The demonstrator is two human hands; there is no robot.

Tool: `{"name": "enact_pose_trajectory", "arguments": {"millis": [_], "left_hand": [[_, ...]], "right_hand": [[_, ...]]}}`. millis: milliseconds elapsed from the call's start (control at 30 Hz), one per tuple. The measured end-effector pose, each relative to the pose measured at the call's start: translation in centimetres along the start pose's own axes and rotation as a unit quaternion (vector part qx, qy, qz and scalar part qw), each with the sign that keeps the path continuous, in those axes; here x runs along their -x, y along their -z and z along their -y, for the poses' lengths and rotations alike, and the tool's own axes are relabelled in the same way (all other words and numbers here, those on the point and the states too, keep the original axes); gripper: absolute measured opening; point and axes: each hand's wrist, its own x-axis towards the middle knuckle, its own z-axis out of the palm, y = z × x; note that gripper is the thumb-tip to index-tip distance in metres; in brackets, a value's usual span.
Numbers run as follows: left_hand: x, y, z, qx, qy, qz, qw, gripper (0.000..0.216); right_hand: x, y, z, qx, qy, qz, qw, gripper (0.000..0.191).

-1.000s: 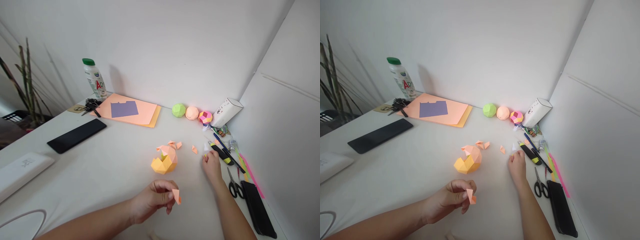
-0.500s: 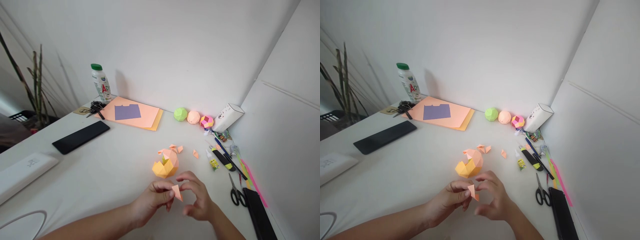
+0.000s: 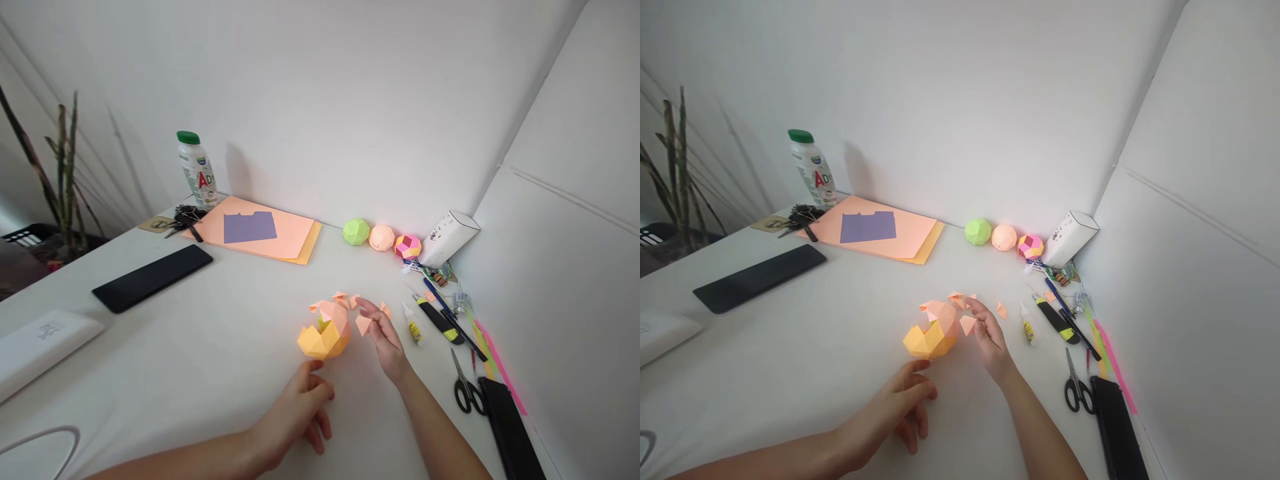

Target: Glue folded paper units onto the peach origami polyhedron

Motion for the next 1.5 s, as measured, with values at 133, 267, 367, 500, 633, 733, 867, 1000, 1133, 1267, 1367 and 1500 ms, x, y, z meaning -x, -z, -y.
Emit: {"name": "enact_pose_trajectory", "arguments": {"millis": [133, 267, 367, 500, 633, 733, 867, 1000, 1133, 1267, 1367, 1500], "left_hand": [[-0.3, 0.5, -0.9, -0.025, -0.066, -0.080, 0.994, 0.038], [-0.6, 1.3, -1.8, -0.036, -0.096, -0.098, 0.990, 0.044], [-0.8, 2.0, -2.5, -0.031, -0.133, -0.105, 0.985, 0.044], [-0.7, 2.6, -3.5, 0.043, -0.178, -0.055, 0.982, 0.043], [-0.3, 2.5, -4.7, 0.142, -0.192, 0.057, 0.969, 0.044], [-0.2, 2.3, -5.3, 0.178, -0.184, 0.122, 0.959, 0.047], [-0.4, 2.5, -5.3, 0.187, -0.175, 0.180, 0.950, 0.047], [-0.7, 2.6, -4.6, 0.184, -0.164, 0.201, 0.948, 0.048], [-0.9, 2.6, -4.3, 0.173, -0.151, 0.193, 0.954, 0.045], [-1.2, 3.0, -4.2, 0.153, -0.145, 0.163, 0.964, 0.043], [-1.3, 3.3, -4.2, 0.131, -0.145, 0.141, 0.971, 0.045], [-1.0, 3.4, -4.4, 0.097, -0.141, 0.125, 0.977, 0.047]], "right_hand": [[-1.5, -0.6, -1.3, -0.097, -0.040, 0.048, 0.993, 0.022], [-0.9, -0.6, -2.1, -0.128, -0.070, 0.060, 0.987, 0.021], [0.2, -0.3, -1.8, -0.128, -0.075, 0.062, 0.987, 0.023], [1.6, 0.0, -0.8, -0.110, -0.087, 0.075, 0.987, 0.023], [2.6, 0.0, 0.3, -0.050, -0.051, 0.099, 0.993, 0.027], [2.9, -0.3, 1.0, -0.036, -0.026, 0.132, 0.990, 0.027], [3.3, -0.4, 1.6, -0.040, -0.023, 0.181, 0.982, 0.027], [3.7, -0.5, 1.8, -0.082, -0.040, 0.217, 0.972, 0.024], [3.8, -0.5, 2.1, -0.128, -0.066, 0.252, 0.957, 0.023], [3.8, -0.4, 2.4, -0.170, -0.106, 0.235, 0.951, 0.026], [3.6, -0.2, 2.2, -0.189, -0.129, 0.147, 0.962, 0.025], [3.2, -0.2, 2.0, -0.206, -0.174, 0.076, 0.960, 0.022]]}}
